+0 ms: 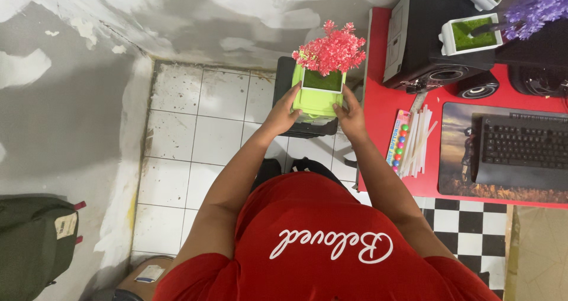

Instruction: The person organizes a cluttered desk by sorting through notebooks, moving a small potted plant, and arranging computer peripherals. They handle a black agenda and a blue notebook, placing them on a red plaid folder. They also reposition a keyboard, mouse, and speakers, and tidy up a bundle of cables. Finally, they place a pink artificial flower arrangement on a green plastic container.

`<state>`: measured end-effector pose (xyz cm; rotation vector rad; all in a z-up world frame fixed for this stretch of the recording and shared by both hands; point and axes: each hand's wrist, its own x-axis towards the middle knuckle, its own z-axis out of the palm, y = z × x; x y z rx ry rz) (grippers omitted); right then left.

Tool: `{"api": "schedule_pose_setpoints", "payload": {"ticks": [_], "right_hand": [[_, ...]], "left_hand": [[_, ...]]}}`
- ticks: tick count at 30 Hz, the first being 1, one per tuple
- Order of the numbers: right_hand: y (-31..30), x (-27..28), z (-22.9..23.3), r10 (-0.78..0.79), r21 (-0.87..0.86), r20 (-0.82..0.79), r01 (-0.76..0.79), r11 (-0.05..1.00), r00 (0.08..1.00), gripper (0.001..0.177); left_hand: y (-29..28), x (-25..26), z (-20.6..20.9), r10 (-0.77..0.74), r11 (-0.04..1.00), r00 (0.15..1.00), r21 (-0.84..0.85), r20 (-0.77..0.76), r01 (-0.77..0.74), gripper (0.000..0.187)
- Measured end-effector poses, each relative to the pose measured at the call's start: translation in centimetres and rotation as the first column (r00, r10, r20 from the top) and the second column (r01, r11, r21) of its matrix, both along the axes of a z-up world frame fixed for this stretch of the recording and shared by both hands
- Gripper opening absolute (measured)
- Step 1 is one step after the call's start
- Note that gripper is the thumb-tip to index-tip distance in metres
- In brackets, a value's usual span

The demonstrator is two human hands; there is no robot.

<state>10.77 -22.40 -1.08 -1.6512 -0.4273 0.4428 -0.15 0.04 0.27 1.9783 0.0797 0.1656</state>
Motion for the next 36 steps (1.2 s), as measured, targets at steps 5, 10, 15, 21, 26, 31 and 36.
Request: {"api": "schedule_pose_setpoints", "payload": {"ticks": [5, 10, 15, 21, 26, 31, 36], "right_hand": [[-0.2, -0.2, 0.5, 0.004, 0.0, 0.005, -0.004, 1.0, 1.0, 0.06], [-0.5, -0.2, 0.2, -0.002, 0.05, -0.04, 0.004, 0.999, 0.999, 0.053], [-0.8, -0.4, 0.2, -0.004, 0.024, -0.016, 0.005, 1.0, 1.0, 0.053], [-1.0, -0.2, -0.1, 0.005, 0.04, 0.0, -0.005, 0.999, 1.0, 0.053], [-1.0, -0.2, 0.2, 0.018, 0.031, 0.015, -0.018, 0.999, 1.0, 0.055], [-1.0, -0.2, 0.4, 0.042, 0.057, 0.011, -0.043, 0.997, 0.999, 0.058], [-1.0, -0.1, 0.1, 0.065, 0.023, 0.063, -0.066, 0.998, 0.996, 0.061]], "left_hand": [[0.1, -0.1, -0.6, 0.005, 0.999, 1.0, 0.033, 0.003, -0.005, 0.085], [0.5, -0.1, -1.6, 0.016, 0.986, 0.999, 0.164, 0.035, -0.021, 0.087], [0.2, -0.6, -1.4, 0.009, 0.99, 1.0, 0.141, -0.001, -0.009, 0.085], [-0.1, -0.6, -2.1, 0.01, 0.991, 0.999, 0.136, 0.044, -0.015, 0.087], [-0.4, -0.6, -2.6, 0.01, 0.993, 0.999, 0.119, 0.051, -0.016, 0.088], [-0.8, -0.6, -2.2, 0.031, 0.997, 0.999, 0.077, 0.029, -0.033, 0.088], [-0.8, -0.6, -1.6, 0.037, 0.999, 0.999, 0.028, 0.009, -0.037, 0.085]]}}
